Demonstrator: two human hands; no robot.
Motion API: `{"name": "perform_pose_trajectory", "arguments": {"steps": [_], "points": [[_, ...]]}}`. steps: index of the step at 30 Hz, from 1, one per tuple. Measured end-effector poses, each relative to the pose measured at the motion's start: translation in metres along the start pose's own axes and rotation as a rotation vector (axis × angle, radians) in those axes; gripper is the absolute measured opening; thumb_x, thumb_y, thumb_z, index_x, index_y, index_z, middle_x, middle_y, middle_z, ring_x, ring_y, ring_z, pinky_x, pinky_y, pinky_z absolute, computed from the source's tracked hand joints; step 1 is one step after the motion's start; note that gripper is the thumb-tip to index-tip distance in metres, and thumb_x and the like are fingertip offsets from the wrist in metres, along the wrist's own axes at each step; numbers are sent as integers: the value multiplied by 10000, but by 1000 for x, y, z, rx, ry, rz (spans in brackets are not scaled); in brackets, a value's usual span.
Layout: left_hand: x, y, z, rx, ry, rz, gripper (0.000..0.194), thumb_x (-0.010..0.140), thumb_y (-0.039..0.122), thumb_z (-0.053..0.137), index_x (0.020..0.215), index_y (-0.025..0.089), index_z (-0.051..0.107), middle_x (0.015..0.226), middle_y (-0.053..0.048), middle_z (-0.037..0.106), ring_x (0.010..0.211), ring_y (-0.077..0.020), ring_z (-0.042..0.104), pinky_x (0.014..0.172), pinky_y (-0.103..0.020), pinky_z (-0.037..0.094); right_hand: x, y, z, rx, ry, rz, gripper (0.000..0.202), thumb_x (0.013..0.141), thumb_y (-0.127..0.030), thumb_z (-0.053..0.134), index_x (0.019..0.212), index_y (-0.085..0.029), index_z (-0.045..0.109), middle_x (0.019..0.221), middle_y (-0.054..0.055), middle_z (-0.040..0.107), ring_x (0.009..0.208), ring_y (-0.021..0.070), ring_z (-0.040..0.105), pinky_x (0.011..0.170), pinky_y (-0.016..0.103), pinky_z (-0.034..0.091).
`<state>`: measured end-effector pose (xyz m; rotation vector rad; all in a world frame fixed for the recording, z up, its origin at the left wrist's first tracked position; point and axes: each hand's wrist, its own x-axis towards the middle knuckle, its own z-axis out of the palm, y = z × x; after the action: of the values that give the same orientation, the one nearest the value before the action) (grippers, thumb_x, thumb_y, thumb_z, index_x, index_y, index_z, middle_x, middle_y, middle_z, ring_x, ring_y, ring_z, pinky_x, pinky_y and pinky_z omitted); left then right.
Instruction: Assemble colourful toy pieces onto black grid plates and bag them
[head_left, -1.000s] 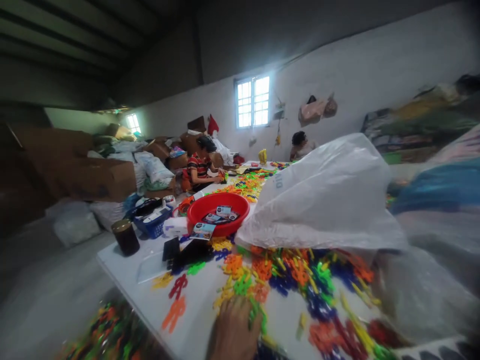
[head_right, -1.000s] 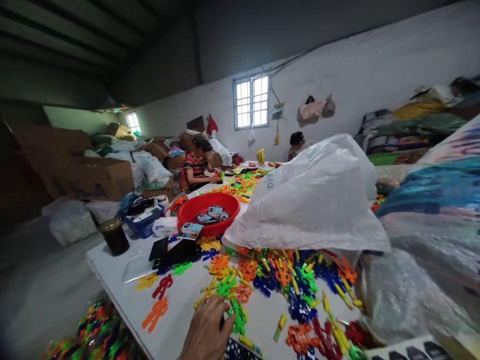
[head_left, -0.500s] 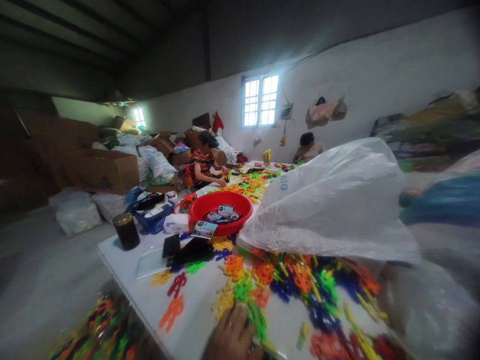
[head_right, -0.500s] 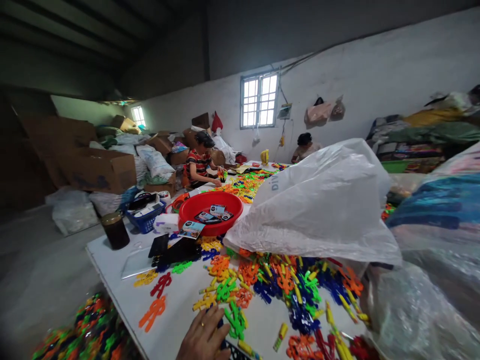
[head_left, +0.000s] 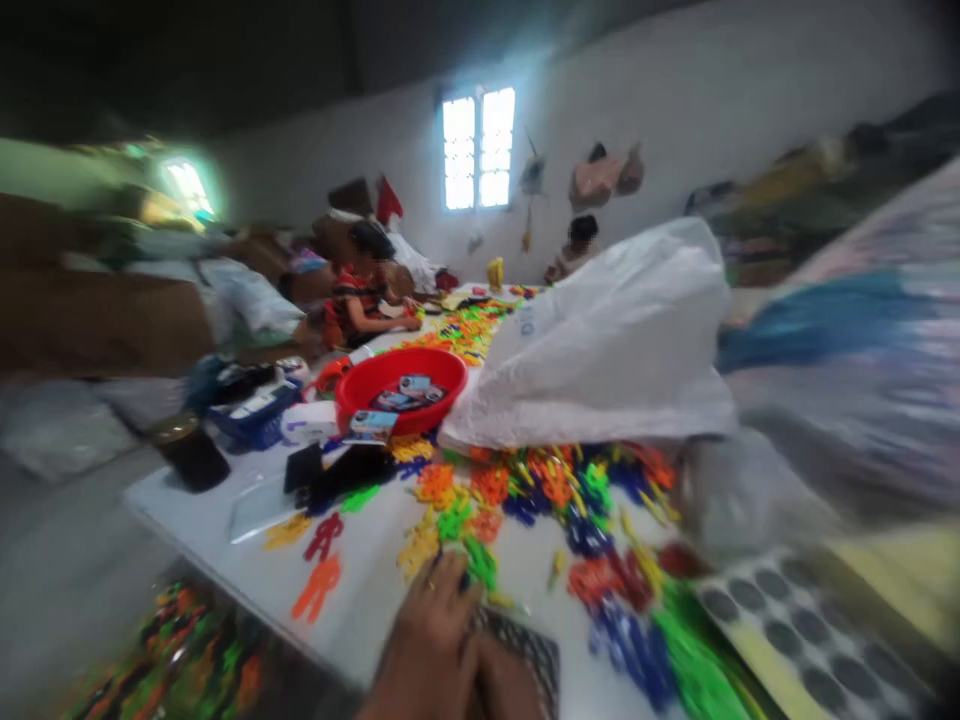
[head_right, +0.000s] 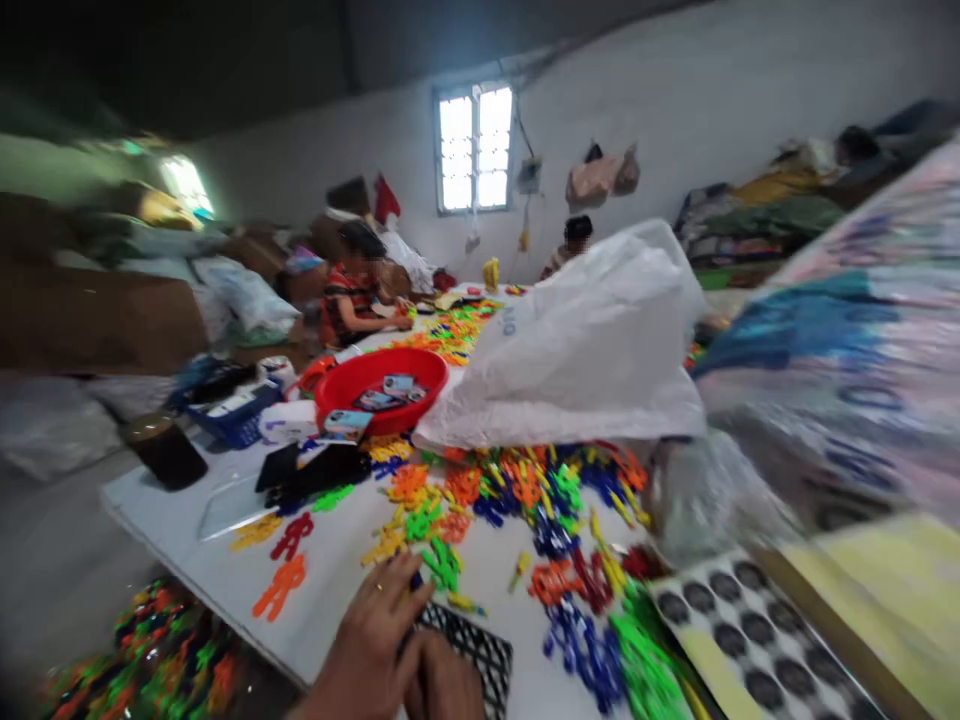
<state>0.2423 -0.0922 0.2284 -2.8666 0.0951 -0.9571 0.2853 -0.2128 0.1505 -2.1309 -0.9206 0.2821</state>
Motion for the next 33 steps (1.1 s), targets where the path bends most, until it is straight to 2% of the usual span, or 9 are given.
{"name": "perform_pose_trajectory", "arguments": {"steps": [4, 7, 11, 16, 21, 23, 27, 30, 33], "points": [[0, 2, -8, -151, -134, -4, 361, 816, 144, 491, 1160, 194, 588, 1323, -125, 548, 1246, -279, 486, 995, -495, 463, -10, 10, -16, 87, -102, -29, 107, 808, -160, 563, 893, -169, 628, 821, 39, 661, 731, 166, 600, 642, 248, 425], [3, -4, -5, -233, -175, 9, 355, 842, 178, 500, 1191, 190, 562, 1321, -130, 541, 1250, -289, 474, 995, -519, 451, 0, 19, -61, 210, -148, -9, 134, 836, -179, 533, 920, -177, 637, 747, 1, 645, 663, 131, 575, 601, 210, 402], [2, -4, -3, -296, -168, 38, 359, 850, 212, 527, 1209, 198, 538, 1273, -111, 576, 1233, -269, 490, 1012, -498, 437, 39, 23, -114, -43, -12, 77, 223, 879, -186, 500, 1060, -159, 627, 949, 61, 664, 807, 157, 607, 731, 239, 429], [-3, 0, -8, -313, -137, 14, 363, 846, 242, 559, 1203, 179, 537, 1238, -118, 603, 1205, -257, 514, 1028, -465, 413, 67, 14, -103, -477, -253, 80, 194, 859, -130, 485, 951, -142, 656, 991, 115, 633, 888, 216, 602, 716, 275, 425], [39, -44, -17, -451, -240, -63, 394, 868, 392, 524, 1215, 208, 542, 1268, -100, 589, 1183, -241, 531, 1014, -417, 416, 51, 27, -89, -456, -195, 127, 156, 887, -147, 474, 951, -151, 617, 999, 103, 616, 898, 192, 577, 721, 257, 398], [74, -67, -6, -399, -351, -176, 354, 904, 369, 442, 1188, 190, 556, 1224, -99, 611, 1139, -223, 557, 976, -372, 435, 44, 35, -94, -360, -147, 137, 121, 896, -215, 505, 954, -157, 593, 960, 86, 627, 845, 178, 576, 690, 249, 379], [129, -84, 42, -200, -792, -193, 278, 811, 271, 536, 1046, 156, 631, 1065, -119, 674, 1014, -263, 618, 893, -361, 463, 33, 44, -102, -143, -65, 182, 197, 943, -340, 457, 932, -175, 564, 811, 43, 638, 714, 155, 562, 618, 242, 335], [136, -74, 76, -161, -921, -201, 280, 652, 242, 692, 908, 142, 643, 900, -126, 691, 885, -295, 646, 802, -364, 488, 26, 45, -101, -12, -66, 209, 187, 928, -337, 476, 896, -182, 574, 749, 21, 629, 657, 143, 547, 593, 236, 322], [124, -67, 93, -144, -960, -227, 370, 649, 199, 692, 1001, 134, 598, 948, -143, 677, 902, -293, 639, 805, -364, 479, 24, 47, -99, 90, -84, 222, 152, 885, -311, 528, 853, -180, 598, 729, 10, 626, 637, 133, 541, 588, 230, 326]]}}
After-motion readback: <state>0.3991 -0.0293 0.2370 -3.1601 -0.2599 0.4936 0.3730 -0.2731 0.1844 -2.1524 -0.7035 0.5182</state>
